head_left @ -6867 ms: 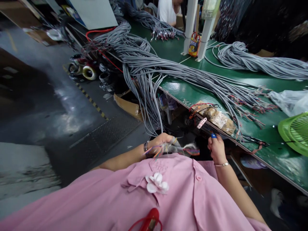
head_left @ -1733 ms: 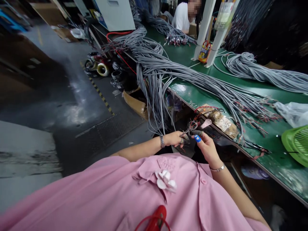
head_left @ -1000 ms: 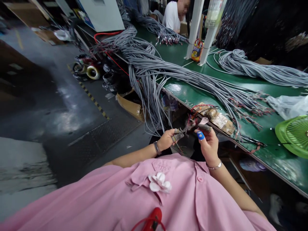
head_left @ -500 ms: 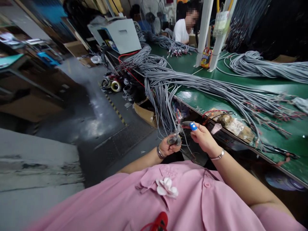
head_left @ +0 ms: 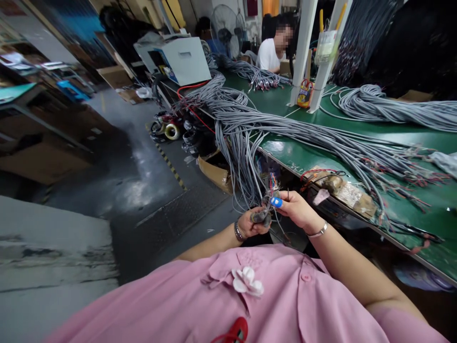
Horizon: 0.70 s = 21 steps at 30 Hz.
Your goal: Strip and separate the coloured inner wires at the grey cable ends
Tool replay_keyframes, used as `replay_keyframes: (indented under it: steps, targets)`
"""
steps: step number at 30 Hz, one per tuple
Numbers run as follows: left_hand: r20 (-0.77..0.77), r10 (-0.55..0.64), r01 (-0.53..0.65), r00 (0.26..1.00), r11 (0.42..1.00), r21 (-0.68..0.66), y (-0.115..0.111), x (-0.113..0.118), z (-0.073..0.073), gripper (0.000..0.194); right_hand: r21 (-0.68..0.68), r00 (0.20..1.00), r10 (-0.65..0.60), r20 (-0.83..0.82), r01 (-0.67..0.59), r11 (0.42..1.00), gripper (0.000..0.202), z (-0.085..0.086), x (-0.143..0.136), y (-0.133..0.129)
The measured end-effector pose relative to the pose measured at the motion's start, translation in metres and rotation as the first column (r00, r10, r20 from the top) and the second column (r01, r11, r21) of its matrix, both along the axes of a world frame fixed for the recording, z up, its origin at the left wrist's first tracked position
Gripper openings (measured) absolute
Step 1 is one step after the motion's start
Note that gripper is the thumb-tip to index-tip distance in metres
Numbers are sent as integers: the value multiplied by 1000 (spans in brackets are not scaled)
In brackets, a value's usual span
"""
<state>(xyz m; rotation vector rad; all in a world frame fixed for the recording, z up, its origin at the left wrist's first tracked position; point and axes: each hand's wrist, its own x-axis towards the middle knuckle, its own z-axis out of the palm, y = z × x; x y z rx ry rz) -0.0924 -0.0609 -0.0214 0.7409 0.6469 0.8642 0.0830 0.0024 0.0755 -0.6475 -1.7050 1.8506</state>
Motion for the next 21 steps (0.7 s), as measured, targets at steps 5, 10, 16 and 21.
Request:
replay_keyframes:
  steps: [5, 10, 16, 21]
  targets:
    - [0, -56, 56, 998, 998, -4, -1, -3, 0, 53, 611, 982, -137, 134, 27, 791, 30, 8, 24, -3]
    - [-100, -191, 190, 977, 982, -22, 5, -2, 13, 55, 858, 893, -363, 265, -47, 511, 15, -5, 57, -20]
    - [-372, -231, 296, 899, 947, 126, 8, 16, 57, 51, 905, 847, -456, 273, -64, 421, 27, -28, 86, -44]
    - [-503, -326, 502, 800, 823, 265, 4, 24, 81, 53, 874, 715, -604, 353, -22, 485, 23, -58, 106, -42]
